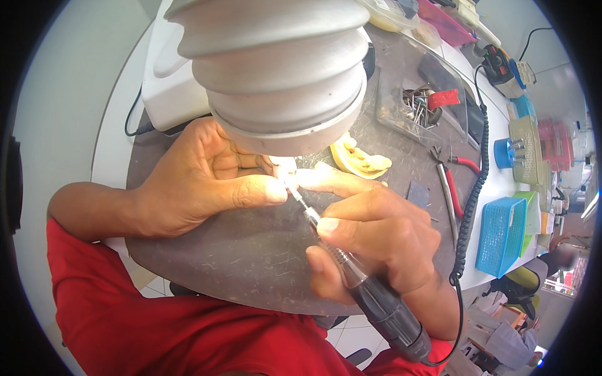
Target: The person uses a rotary tool to grind and shape a small white component held in their left hand. They periodically pause to inspect the component and fit it into a yellow plastic housing to check alignment. The task involves precise manual manipulation of the component and tool under a magnifying lamp.
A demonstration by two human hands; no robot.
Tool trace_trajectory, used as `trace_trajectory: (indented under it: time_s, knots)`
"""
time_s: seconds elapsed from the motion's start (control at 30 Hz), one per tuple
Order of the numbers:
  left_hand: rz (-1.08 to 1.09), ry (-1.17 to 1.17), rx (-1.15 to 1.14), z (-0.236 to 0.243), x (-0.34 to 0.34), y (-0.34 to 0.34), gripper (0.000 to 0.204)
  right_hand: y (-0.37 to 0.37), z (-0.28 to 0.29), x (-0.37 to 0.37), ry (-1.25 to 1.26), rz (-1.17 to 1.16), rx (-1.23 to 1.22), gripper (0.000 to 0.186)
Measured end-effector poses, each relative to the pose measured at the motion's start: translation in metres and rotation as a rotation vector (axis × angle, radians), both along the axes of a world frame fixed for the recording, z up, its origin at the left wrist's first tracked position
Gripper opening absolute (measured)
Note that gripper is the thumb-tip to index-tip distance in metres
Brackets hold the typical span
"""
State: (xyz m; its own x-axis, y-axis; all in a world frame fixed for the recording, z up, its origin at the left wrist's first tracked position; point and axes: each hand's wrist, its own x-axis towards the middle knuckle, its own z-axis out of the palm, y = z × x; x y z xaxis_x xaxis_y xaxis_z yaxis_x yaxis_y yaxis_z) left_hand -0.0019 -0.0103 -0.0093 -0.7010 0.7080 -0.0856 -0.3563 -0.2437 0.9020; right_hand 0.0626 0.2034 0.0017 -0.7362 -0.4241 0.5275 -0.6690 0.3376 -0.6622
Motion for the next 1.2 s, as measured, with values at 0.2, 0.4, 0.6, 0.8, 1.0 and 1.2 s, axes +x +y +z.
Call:
trace_trajectory:
  time_s: [0.2, 0.4, 0.6, 0.8, 1.0, 1.2]
  knots:
    - [0.012, 0.010, -0.005, 0.000, 0.001, 0.002, 0.046, 0.003, 0.000, 0.000, 0.016, -0.001, 0.034, 0.028]
    - [0.011, 0.023, 0.002, -0.001, 0.001, 0.001, 0.048, 0.002, 0.000, 0.000, 0.006, 0.002, 0.038, 0.030]
    - [0.000, 0.032, 0.007, -0.001, 0.001, 0.002, 0.046, 0.002, 0.001, 0.000, 0.016, 0.010, 0.045, 0.030]
    - [0.019, 0.030, -0.003, -0.001, 0.002, 0.002, 0.045, 0.002, -0.002, -0.001, 0.030, 0.005, 0.026, 0.030]
    - [0.023, 0.082, -0.068, 0.003, 0.000, 0.003, 0.037, 0.004, 0.000, -0.009, 0.090, 0.031, -0.062, 0.031]
    - [0.020, 0.070, -0.016, 0.004, 0.000, 0.002, 0.026, 0.006, -0.001, -0.011, 0.054, 0.045, -0.090, 0.034]
